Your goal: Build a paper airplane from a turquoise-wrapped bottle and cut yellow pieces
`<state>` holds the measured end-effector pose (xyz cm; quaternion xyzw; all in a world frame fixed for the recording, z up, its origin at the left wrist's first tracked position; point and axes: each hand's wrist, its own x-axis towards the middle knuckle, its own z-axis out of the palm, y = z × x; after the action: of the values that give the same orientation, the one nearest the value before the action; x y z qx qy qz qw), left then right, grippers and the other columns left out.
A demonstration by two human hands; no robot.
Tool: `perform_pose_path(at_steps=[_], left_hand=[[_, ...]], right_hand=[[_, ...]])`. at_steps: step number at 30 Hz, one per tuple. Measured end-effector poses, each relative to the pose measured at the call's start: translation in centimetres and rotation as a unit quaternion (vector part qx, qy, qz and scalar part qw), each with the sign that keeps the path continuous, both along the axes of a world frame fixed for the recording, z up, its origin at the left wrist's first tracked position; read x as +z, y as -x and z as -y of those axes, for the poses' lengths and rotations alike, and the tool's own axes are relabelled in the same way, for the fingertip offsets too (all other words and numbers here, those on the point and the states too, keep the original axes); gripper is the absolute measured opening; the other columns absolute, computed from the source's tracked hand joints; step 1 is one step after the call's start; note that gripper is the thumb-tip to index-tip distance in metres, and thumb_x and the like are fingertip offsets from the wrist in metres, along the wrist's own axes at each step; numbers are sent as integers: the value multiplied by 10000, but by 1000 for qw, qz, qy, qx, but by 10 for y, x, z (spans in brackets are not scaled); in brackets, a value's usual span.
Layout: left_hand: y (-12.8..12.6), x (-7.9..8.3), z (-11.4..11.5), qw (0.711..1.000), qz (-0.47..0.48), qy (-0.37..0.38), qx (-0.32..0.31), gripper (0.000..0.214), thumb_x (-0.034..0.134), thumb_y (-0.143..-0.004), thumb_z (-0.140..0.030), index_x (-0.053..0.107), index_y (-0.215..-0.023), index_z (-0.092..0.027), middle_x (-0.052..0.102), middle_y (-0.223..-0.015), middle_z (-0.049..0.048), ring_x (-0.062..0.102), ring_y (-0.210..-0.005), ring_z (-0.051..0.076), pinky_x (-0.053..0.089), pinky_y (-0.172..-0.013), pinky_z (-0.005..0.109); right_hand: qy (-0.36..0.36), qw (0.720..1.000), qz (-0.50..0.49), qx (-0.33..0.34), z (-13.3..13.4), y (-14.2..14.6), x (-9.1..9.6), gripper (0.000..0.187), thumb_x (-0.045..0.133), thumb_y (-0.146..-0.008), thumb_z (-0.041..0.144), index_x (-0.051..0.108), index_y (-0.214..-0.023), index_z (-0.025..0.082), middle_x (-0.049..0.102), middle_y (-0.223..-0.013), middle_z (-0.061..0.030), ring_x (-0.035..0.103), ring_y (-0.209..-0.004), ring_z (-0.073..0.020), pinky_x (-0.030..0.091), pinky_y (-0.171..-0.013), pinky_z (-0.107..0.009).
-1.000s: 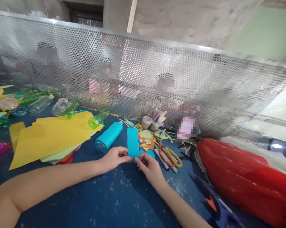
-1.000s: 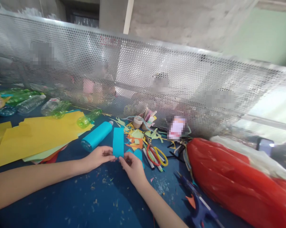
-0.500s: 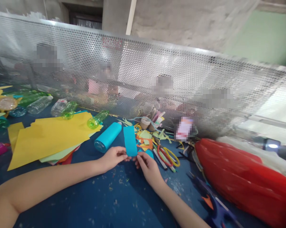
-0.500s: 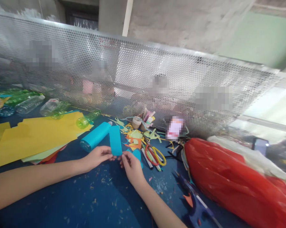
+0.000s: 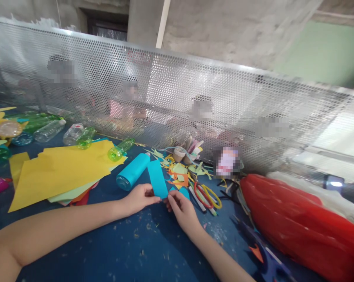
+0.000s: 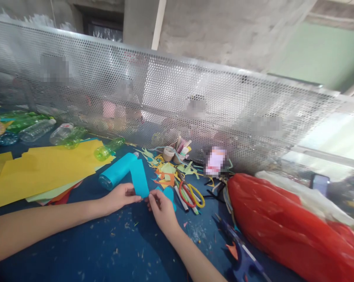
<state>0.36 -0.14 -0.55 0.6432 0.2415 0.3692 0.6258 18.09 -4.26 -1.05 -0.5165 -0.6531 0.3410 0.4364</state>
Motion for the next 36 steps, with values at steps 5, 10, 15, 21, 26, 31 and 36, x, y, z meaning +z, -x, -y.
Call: perform_pose_path(at_steps=[5,10,15,21,26,31,36], left_hand=[[-1,-3,-2,999,-19,-36,-16,260,651,-741,-335,649,-900,-130,687,-961,78,616,-930,234,451,-861,366],[-1,-6,-2,999,-11,-35,-14,254,659,-735,-325,640,-896,-130,684,-944,78,615,-918,227,452,-852,356],[-1,-3,0,1000,-2,-8,11,229,658,-733,-303,617,-876,-128,685,-871,67,622,-820,194,467,-798,329],[-1,1,1,1000,-5,-5,18,224,631,-753,-311,620,-889,-133,676,-856,63,610,-794,180,465,-771,316],[-1,4,2,1000,-1,-11,-4,198,591,-776,-281,609,-923,-149,655,-867,52,596,-788,163,457,-745,294],[0,5,4,998,-32,-48,-37,176,519,-801,-237,625,-921,-162,631,-855,37,579,-771,154,455,-720,275],[3,1,6,992,-95,-84,-27,421,557,-769,-203,508,-1186,-187,595,-744,-3,573,-707,149,454,-675,270]], right_hand=[[-18,999,42,-1,3,2,0,270,575,-784,464,488,-729,214,519,-580,31,500,-530,-128,420,-507,-244],[-23,998,65,5,2,1,2,270,534,-813,455,485,-701,214,531,-569,22,516,-530,-138,428,-524,-257],[-18,999,25,30,-1,0,-1,280,461,-858,463,551,-787,206,593,-700,-18,553,-580,-145,472,-550,-268],[-9,999,-14,29,-1,1,-1,338,435,-857,514,564,-768,215,587,-684,-22,550,-574,-152,479,-546,-276],[-3,998,-66,-10,1,0,1,308,419,-867,506,537,-824,225,549,-635,0,547,-565,-164,483,-548,-288],[-27,995,-98,-23,3,-3,1,340,402,-873,503,497,-1060,235,579,-750,-16,564,-629,-167,508,-592,-294],[-23,994,-100,-41,5,0,4,365,547,-787,518,551,-996,218,647,-899,-50,602,-769,-198,516,-687,-310]])
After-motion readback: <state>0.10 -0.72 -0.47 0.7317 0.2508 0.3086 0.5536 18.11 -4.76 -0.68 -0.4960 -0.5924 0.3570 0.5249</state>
